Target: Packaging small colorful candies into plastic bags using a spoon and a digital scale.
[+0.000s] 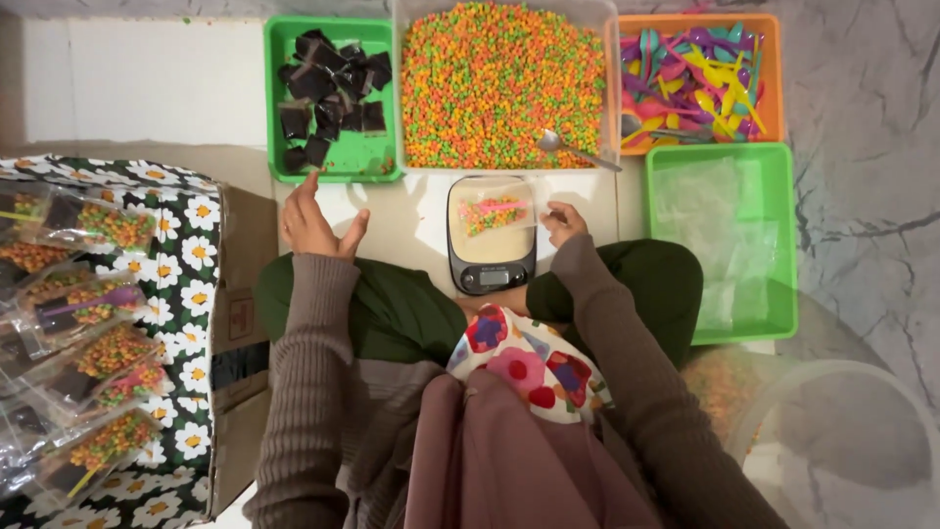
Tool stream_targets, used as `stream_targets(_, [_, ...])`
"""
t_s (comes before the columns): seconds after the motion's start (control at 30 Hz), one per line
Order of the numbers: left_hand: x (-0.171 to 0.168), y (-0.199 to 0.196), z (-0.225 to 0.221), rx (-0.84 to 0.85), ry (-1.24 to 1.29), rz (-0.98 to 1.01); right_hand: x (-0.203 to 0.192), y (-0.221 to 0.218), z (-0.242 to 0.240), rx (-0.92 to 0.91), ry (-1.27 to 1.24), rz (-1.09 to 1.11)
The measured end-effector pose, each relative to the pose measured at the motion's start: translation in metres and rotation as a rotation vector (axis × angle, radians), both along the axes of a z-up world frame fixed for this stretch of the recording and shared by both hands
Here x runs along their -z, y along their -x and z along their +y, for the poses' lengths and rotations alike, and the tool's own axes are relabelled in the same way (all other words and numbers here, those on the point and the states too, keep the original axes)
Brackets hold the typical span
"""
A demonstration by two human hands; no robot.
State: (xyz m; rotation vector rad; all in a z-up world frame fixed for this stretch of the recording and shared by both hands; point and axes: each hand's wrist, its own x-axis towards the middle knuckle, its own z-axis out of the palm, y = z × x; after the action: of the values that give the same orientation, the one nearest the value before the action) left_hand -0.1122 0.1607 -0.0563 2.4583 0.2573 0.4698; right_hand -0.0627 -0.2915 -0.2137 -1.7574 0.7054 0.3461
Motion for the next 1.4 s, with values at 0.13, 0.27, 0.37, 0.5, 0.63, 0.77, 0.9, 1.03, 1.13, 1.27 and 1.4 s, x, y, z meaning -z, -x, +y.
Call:
stream_targets(0.13, [-0.001, 0.001, 0.0, 0.001, 0.002, -0.011, 0.008, 0.0, -0.002, 0.035, 0.024, -0.003])
stream_targets(0.27, [-0.027, 0.007, -0.01, 0.043, -0.007, -0.096, 0.005, 0.006, -0.002, -0.03, -0.012, -0.116])
stream_targets(0.37, [-0.008, 0.003, -0.007, 0.081, -0.042, -0.167, -0.058, 0.001, 0.034, -0.223, 0.071, -0.325])
stream_targets(0.5, [0.001, -0.002, -0.011, 0.236, -0.02, -0.177, -0.162, 0.001, 0.111, -0.52, 0.228, -0.649])
stream_targets(0.63, [-0.031, -0.003, -0.019, 0.321, 0.069, -0.123, -0.219, -0.01, 0.198, -0.692, 0.184, -0.776])
stream_targets(0.77, [-0.007, -0.012, -0.015, 0.173, 0.203, -0.118, -0.236, -0.021, 0.268, -0.887, 0.09, -0.839])
stream_targets(0.9, [0.002, -0.016, -0.002, -0.14, 0.358, -0.024, -0.186, -0.074, 0.294, -0.958, -0.226, -0.662])
stream_targets(1.03, [-0.015, -0.019, 0.001, -0.252, 0.441, -0.113, -0.137, -0.156, 0.32, -0.846, -0.225, -0.572])
stream_targets(1.13, [-0.011, -0.019, -0.001, -0.298, 0.476, -0.116, -0.056, -0.21, 0.335, -0.796, -0.084, -0.413])
stream_targets(1.27, [-0.007, -0.024, 0.0, -0.366, 0.558, -0.128, -0.043, -0.236, 0.389, -0.902, 0.302, -0.316])
stream_targets(1.4, [-0.011, -0.021, -0.003, -0.382, 0.613, -0.2, -0.044, -0.24, 0.426, -1.118, 0.713, -0.334])
